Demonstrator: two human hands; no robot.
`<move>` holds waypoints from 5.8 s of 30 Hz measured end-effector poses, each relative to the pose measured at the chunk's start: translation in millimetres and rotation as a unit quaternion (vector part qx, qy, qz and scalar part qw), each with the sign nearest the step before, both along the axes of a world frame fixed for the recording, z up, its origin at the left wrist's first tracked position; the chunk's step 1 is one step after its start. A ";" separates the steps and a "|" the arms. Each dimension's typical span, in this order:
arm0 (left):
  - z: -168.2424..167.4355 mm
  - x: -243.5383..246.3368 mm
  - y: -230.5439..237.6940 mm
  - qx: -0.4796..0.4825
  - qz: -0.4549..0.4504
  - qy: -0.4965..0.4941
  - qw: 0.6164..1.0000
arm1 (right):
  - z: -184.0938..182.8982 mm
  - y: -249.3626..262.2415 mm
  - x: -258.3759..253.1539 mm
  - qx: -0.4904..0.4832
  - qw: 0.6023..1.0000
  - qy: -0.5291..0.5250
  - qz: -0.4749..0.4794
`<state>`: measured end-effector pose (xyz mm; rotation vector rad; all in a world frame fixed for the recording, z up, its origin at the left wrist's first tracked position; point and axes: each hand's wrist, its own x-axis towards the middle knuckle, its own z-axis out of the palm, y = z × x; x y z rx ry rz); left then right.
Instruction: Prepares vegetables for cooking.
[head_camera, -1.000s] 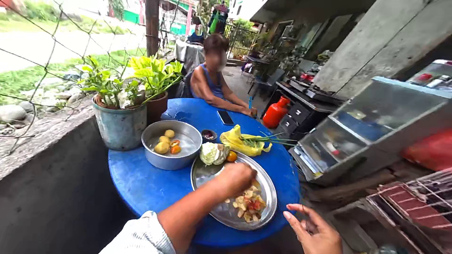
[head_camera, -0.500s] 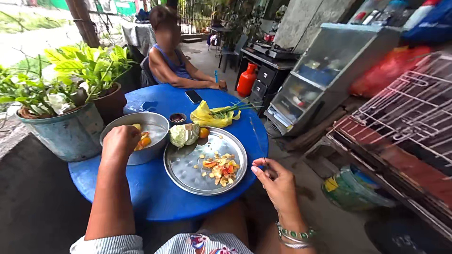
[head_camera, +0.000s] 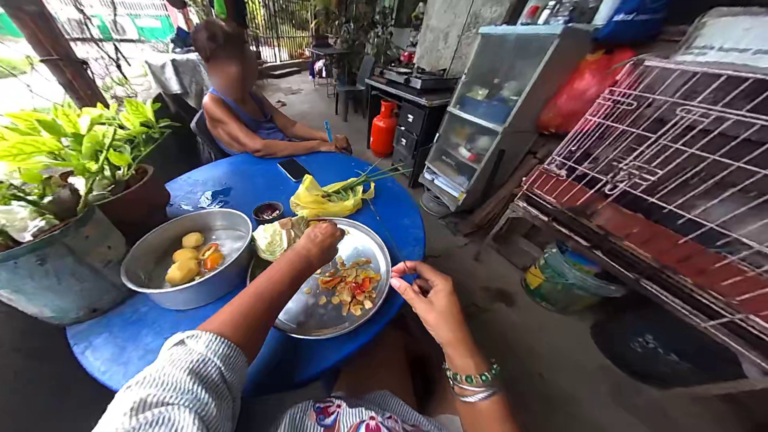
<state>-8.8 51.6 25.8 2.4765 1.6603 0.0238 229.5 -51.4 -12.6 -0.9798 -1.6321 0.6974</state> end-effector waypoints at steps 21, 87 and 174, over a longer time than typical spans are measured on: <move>-13.7 -13.0 -59.3 -0.070 -0.012 -0.018 0.997 | -6.7 0.4 -2.8 -0.031 0.999 -0.008 0.023; -43.2 4.7 -73.9 -0.062 0.010 -0.712 0.700 | 0.7 25.5 -63.1 -0.068 0.997 0.025 0.003; -43.1 -4.8 -71.4 0.205 0.021 -0.440 0.874 | -7.1 1.7 -67.7 0.091 0.953 -0.270 -0.100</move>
